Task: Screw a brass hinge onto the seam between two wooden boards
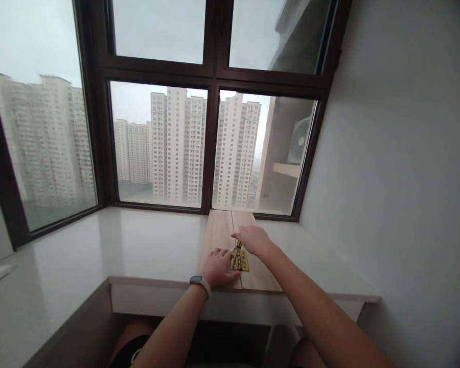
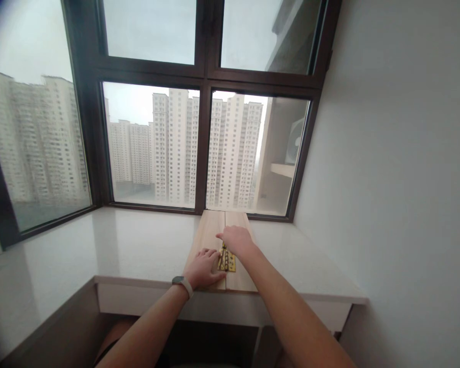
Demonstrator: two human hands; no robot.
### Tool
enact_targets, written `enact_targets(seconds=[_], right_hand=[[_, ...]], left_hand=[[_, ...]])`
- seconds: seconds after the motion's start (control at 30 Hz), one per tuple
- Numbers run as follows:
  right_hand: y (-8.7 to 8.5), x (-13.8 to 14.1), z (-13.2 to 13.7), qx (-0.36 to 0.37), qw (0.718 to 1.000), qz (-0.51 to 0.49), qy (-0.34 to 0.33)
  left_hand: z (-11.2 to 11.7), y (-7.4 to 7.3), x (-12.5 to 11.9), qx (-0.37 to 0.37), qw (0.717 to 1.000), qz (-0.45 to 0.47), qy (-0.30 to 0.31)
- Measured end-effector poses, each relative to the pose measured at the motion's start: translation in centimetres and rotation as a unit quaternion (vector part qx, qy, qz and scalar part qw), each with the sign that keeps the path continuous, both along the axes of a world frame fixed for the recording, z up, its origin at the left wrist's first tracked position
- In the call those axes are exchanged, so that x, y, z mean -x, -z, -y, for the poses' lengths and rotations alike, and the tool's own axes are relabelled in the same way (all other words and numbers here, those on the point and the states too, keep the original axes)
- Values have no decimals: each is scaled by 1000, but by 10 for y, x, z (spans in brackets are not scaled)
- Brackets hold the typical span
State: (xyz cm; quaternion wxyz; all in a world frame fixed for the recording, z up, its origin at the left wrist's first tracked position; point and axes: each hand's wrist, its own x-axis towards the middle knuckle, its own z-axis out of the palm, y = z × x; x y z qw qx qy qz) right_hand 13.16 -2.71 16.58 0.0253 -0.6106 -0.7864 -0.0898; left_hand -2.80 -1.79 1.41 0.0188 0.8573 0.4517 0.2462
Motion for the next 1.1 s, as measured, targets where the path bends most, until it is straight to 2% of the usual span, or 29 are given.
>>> enact_targets(seconds=[0.1,0.23,0.37,0.77,0.93,1.1], right_hand=[[5,-1,-4,-41,999,3,-20],[8,-4,-6,-60,996,-9,-65],[5,-5,-5,-79,995,-25,-63],[-10,-12,-3,-21,993,-36,-115],[-10,-11,-2,-28,995,-9,-100],[-11,-8,-1,-29,999,15,-41]], left_hand=[[-1,1,0,-1,1000,-1,-3],[-2,2,0,-6,1000,4,0],[-2,1,0,-5,1000,3,0],[1,-3,0,-1,1000,-10,-5],[1,-3,0,2,1000,-10,-3],[0,0,0,-2,1000,-7,1]])
